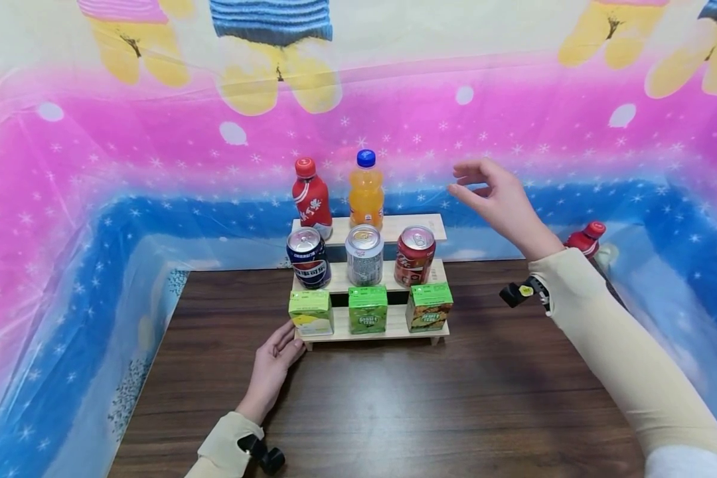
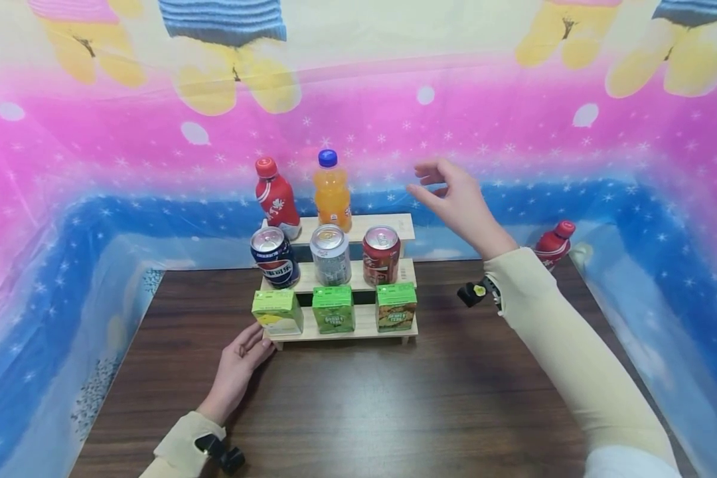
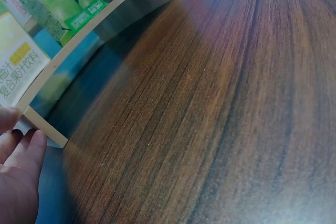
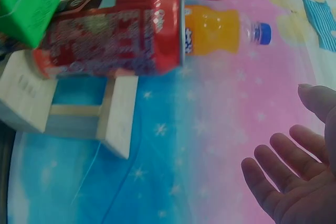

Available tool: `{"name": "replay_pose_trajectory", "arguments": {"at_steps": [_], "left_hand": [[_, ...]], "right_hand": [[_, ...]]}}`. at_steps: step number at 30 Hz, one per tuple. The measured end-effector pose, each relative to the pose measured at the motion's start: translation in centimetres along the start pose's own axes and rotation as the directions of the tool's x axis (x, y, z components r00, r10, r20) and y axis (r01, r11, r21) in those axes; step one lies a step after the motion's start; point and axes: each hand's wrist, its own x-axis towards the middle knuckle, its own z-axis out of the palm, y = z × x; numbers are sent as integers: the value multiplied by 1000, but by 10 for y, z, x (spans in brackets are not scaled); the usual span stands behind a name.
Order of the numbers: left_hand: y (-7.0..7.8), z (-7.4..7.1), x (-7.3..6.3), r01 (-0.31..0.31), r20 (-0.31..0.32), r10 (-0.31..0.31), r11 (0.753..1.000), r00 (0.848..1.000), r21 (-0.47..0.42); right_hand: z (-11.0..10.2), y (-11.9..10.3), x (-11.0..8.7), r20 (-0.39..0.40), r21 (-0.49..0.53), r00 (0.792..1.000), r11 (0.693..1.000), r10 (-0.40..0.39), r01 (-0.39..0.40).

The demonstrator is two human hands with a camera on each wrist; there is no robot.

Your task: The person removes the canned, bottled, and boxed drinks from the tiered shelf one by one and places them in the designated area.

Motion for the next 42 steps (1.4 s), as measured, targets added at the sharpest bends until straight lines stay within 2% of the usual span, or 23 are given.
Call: {"name": "replay_pose_trajectory", "arguments": {"at_steps": [14, 28, 42], "left_hand": [[0, -1, -1, 5, 1, -5, 1000, 1000, -7], [-1, -1, -2, 13, -6, -13, 1000, 1000, -4], [-1, -1, -2, 7, -3, -7, 1000, 1000, -1]], "right_hand": [[18, -31, 29, 80, 0, 997, 1000, 9, -9], [39, -41, 58, 152, 36, 988, 999, 20, -26], [56, -48, 71, 199, 62, 980, 997, 31, -44]]}}
